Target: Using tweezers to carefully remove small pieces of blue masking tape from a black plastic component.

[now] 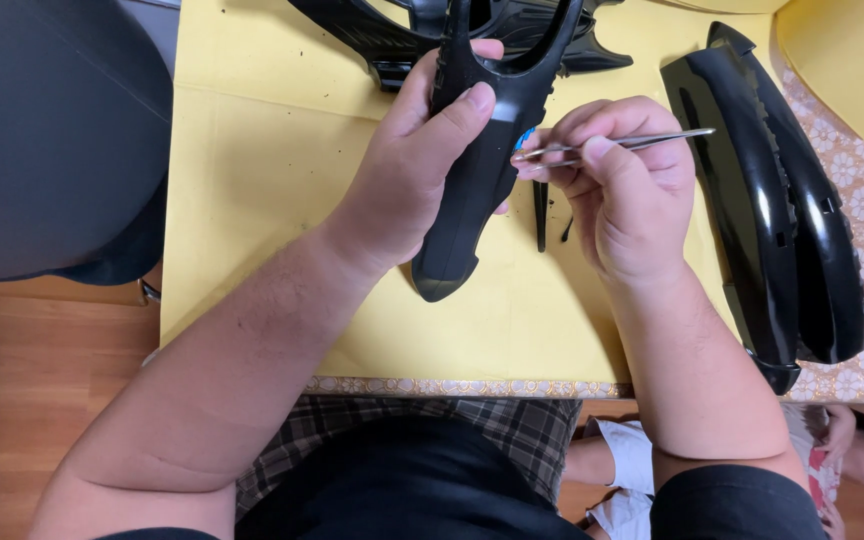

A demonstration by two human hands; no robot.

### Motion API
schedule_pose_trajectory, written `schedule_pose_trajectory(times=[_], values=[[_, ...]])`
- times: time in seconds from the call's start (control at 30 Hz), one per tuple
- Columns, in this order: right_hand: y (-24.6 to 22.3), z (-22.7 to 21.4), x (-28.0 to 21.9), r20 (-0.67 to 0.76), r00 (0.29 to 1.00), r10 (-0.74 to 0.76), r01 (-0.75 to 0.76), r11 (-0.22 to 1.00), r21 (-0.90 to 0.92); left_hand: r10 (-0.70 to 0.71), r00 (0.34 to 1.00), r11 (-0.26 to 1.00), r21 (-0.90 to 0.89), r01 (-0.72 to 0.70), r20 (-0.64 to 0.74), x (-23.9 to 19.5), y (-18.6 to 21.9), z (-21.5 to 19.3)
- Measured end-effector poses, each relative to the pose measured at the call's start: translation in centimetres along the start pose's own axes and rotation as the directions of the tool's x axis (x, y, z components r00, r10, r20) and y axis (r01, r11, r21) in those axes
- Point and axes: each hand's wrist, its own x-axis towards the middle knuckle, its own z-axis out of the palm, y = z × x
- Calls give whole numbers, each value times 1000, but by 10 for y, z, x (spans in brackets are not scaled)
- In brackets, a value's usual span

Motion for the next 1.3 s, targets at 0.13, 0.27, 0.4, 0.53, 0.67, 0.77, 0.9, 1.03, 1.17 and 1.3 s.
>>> schedule_pose_trajectory(times=[0.13, 0.27, 0.4, 0.53, 0.67, 0.77, 0.9, 1.03, 1.17, 1.3], values=[[-1, 3, 1, 2, 1000, -27, 27, 996, 82, -11, 1000, 1000, 22, 11, -13, 0, 1, 0], [1, 1, 2, 6, 1000, -2, 2, 999, 42, -25, 999, 998, 51, 26, -33, 0, 2, 0], [0, 2, 1, -5, 1000, -11, 11, 999, 36, -8, 1000, 999, 34, 8, -12, 0, 0, -1], [0, 1, 0, 14, 1000, 8, -8, 1000, -9, -22, 999, 999, 34, 22, -25, 1, 1, 1], [-1, 0, 0, 24, 1000, -19, 19, 1000, -1, -32, 999, 999, 22, 33, -32, 0, 1, 2], [0, 0, 0, 32, 999, -22, 23, 1000, -6, -34, 999, 999, 39, 35, -32, 0, 2, 1], [-1, 3, 0, 19, 999, -25, 25, 1000, 1, -56, 997, 997, 45, 58, -50, 0, 3, 2], [-2, 1, -1, 31, 999, -33, 35, 997, -76, -58, 997, 996, 60, 61, -50, 0, 3, 1], [-4, 2, -1, 60, 996, -62, 63, 998, -23, -97, 995, 995, -32, 96, -35, 1, 4, 2], [-4, -2, 0, 87, 994, -68, 69, 998, -10, -141, 988, 989, -62, 137, -63, 2, 4, 5]])
